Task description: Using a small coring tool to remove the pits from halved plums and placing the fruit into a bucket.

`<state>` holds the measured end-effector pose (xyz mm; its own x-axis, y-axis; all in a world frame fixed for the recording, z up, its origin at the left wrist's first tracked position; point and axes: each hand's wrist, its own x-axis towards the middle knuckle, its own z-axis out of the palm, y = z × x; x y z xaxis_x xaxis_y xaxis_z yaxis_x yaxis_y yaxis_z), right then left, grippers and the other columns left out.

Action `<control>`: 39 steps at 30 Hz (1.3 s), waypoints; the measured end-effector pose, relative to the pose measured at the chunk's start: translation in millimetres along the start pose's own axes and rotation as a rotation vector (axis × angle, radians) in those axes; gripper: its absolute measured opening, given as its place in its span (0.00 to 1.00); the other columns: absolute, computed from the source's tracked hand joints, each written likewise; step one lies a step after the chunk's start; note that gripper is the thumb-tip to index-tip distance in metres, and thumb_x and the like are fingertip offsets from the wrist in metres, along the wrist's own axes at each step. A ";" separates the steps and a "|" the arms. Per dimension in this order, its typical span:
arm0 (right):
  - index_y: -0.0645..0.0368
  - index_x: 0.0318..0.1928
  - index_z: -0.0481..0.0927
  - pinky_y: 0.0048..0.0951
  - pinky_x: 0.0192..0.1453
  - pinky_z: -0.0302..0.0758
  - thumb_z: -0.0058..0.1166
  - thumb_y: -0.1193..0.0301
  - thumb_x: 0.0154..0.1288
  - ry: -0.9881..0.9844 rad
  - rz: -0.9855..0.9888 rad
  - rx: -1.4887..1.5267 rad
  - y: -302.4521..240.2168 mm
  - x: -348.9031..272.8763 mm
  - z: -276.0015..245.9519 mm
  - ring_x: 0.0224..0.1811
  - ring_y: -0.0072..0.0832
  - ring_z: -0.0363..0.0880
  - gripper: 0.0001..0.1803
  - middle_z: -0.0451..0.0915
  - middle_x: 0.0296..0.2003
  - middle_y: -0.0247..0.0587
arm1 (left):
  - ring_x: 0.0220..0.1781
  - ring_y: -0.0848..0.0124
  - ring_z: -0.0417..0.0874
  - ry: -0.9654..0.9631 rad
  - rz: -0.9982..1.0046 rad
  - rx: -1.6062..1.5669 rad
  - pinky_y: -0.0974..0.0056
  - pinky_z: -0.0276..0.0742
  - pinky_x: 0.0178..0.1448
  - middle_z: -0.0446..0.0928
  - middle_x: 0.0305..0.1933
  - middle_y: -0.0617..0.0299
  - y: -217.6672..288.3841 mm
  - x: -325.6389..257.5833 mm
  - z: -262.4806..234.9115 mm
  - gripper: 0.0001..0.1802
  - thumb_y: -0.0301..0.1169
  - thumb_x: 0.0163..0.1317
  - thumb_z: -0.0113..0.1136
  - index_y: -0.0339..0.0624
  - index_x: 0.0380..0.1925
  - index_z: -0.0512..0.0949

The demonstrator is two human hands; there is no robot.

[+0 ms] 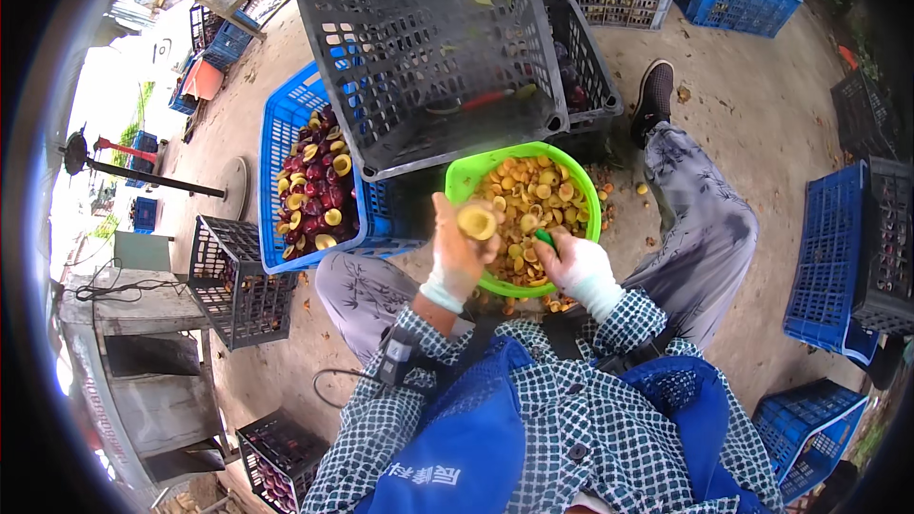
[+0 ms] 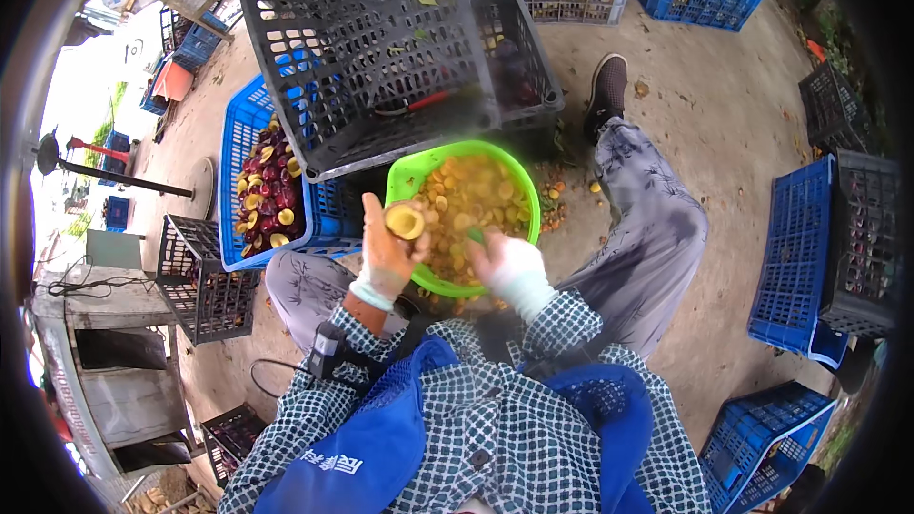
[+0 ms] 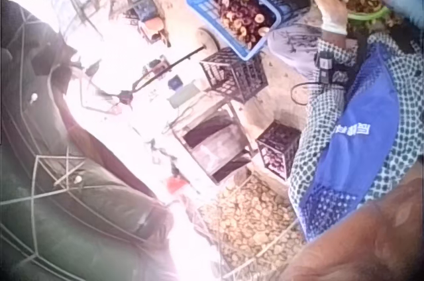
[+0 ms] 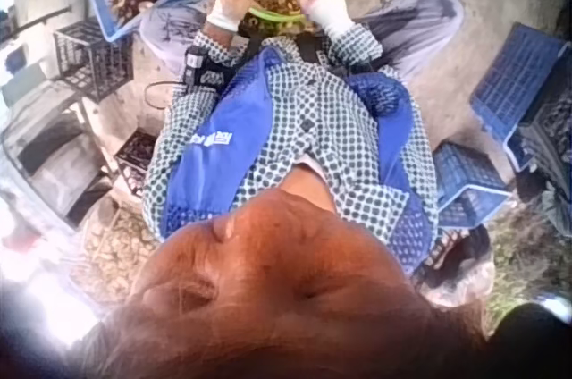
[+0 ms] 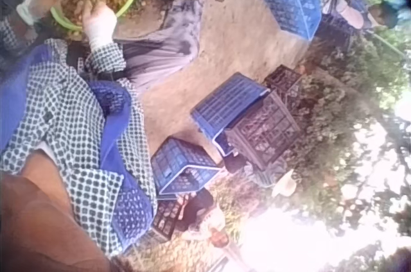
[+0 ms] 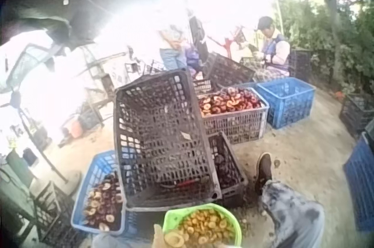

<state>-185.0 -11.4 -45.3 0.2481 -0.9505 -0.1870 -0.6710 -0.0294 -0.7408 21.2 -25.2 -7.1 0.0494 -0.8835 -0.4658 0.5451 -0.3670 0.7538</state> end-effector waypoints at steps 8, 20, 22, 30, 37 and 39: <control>0.56 0.53 0.84 0.43 0.53 0.81 0.55 0.54 0.70 0.225 -0.345 -0.153 -5.6 14.2 -2.7 0.47 0.47 0.86 0.22 0.86 0.46 0.52 | 0.41 0.56 0.82 0.759 1.072 1.406 0.54 0.78 0.48 0.83 0.39 0.52 170.8 -17.2 -113.9 0.18 0.42 0.75 0.55 0.36 0.45 0.81; 0.63 0.50 0.83 0.19 0.43 0.73 0.49 0.65 0.79 0.456 0.131 0.960 4.9 29.5 -76.5 0.36 0.14 0.73 0.15 0.83 0.40 0.31 | 0.54 0.49 0.83 -0.044 0.457 2.264 0.49 0.79 0.58 0.84 0.48 0.49 134.7 242.1 31.8 0.19 0.45 0.65 0.55 0.48 0.48 0.82; 0.64 0.50 0.83 0.21 0.48 0.75 0.49 0.64 0.79 0.433 0.163 0.998 9.6 29.2 -76.6 0.39 0.18 0.77 0.16 0.84 0.41 0.32 | 0.52 0.48 0.85 -0.156 0.330 2.384 0.47 0.81 0.54 0.85 0.47 0.50 115.6 271.8 35.6 0.14 0.39 0.62 0.58 0.49 0.44 0.82; 0.66 0.49 0.84 0.25 0.53 0.76 0.46 0.67 0.78 0.340 0.197 0.946 -10.6 39.1 -87.0 0.44 0.23 0.80 0.16 0.85 0.41 0.37 | 0.51 0.47 0.85 -0.294 0.280 2.310 0.46 0.80 0.53 0.84 0.46 0.47 68.9 326.4 27.4 0.14 0.35 0.61 0.58 0.42 0.44 0.80; 0.66 0.49 0.83 0.23 0.51 0.75 0.46 0.69 0.78 0.356 0.174 0.913 -8.5 42.3 -84.3 0.44 0.22 0.80 0.15 0.85 0.41 0.37 | 0.49 0.48 0.85 -0.224 0.357 2.223 0.47 0.79 0.54 0.84 0.43 0.49 81.9 307.0 23.5 0.15 0.41 0.68 0.56 0.46 0.47 0.78; 0.66 0.49 0.83 0.22 0.50 0.75 0.46 0.69 0.78 0.405 0.136 0.895 -6.6 42.3 -82.4 0.43 0.21 0.80 0.15 0.85 0.41 0.36 | 0.45 0.47 0.85 -0.156 0.527 2.068 0.45 0.77 0.49 0.83 0.40 0.45 116.8 260.3 61.5 0.13 0.40 0.69 0.57 0.43 0.44 0.77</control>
<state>-227.6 -76.9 4.8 -0.1612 -0.9673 -0.1957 0.1408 0.1737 -0.9747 46.2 -315.9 -11.8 -0.2591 -0.9548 -0.1458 -0.9632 0.2443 0.1120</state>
